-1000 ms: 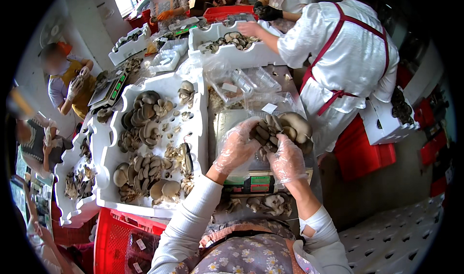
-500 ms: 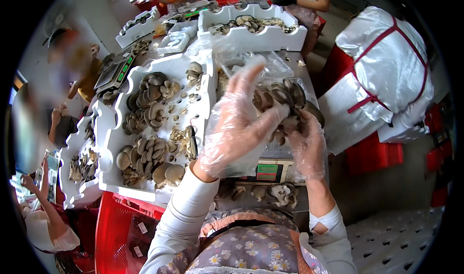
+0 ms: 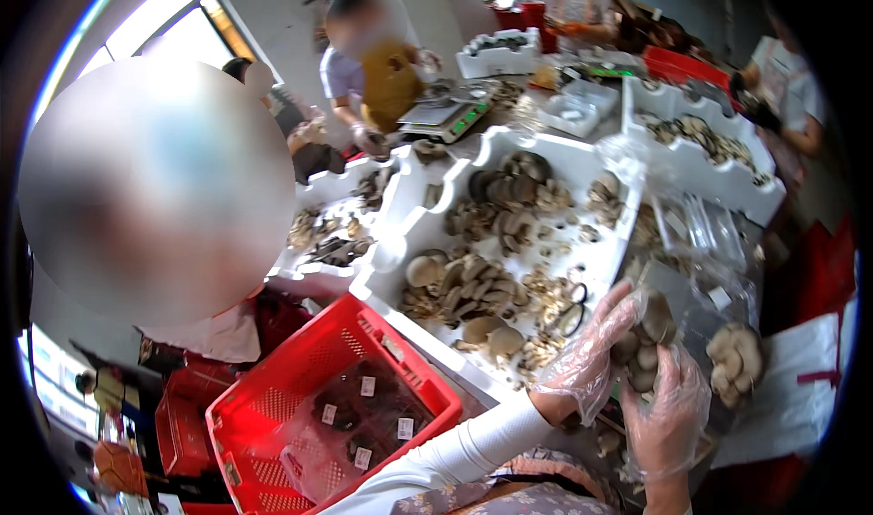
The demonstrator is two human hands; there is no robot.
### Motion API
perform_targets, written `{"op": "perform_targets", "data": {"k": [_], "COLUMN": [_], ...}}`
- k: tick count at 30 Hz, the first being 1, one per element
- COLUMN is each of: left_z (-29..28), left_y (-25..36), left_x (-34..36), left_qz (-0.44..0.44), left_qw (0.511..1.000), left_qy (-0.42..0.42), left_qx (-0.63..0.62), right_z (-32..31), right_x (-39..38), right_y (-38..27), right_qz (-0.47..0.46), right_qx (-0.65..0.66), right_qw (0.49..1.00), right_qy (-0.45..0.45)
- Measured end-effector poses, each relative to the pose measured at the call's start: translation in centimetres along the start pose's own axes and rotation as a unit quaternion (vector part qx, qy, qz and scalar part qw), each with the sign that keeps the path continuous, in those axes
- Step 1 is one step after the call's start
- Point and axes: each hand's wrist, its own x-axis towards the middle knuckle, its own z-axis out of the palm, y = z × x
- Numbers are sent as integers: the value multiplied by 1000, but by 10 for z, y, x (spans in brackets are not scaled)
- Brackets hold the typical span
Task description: The person trims the stems of oyster mushrooms using scissors, places them into clear plastic containers, weighs them on a digital scale, and then puts the containers into a red basket. The process is repeated continuously.
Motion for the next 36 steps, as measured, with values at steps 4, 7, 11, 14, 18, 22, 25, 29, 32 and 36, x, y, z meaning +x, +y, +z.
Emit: {"op": "perform_targets", "data": {"k": [4,7,11,14,18,22,25,29,32,36], "left_z": [-8,-37,-40,-55,-59,-48,-42,-65,-87,-87], "left_y": [11,1,21,22,31,57,71,70,61,61], "left_x": [-12,-15,-29,-37,-46,-51,-60,-84,-89,-105], "left_qz": [6,-6,38,25,52,68,115,154,196,144], "left_qw": [993,984,975,976,976,976,977,963,956,961], "left_qy": [39,7,-41,44,53,39,144,192,187,209], "left_qx": [-114,-176,-217,-211,-205,-202,-106,-113,-112,-112], "right_z": [-4,-20,-20,-6,21,49,55,42,39,55], "right_x": [9,4,3,-14,-39,-73,-82,-49,-45,-44], "right_y": [-11,-6,-2,18,29,38,57,54,54,34], "right_qz": [-58,-104,-50,-4,67,23,56,90,103,-80], "right_qx": [38,88,201,203,222,228,186,197,229,181], "right_qw": [997,991,978,978,969,963,959,970,961,959], "right_qy": [-31,-10,25,49,-83,-140,-208,-106,-120,-201]}}
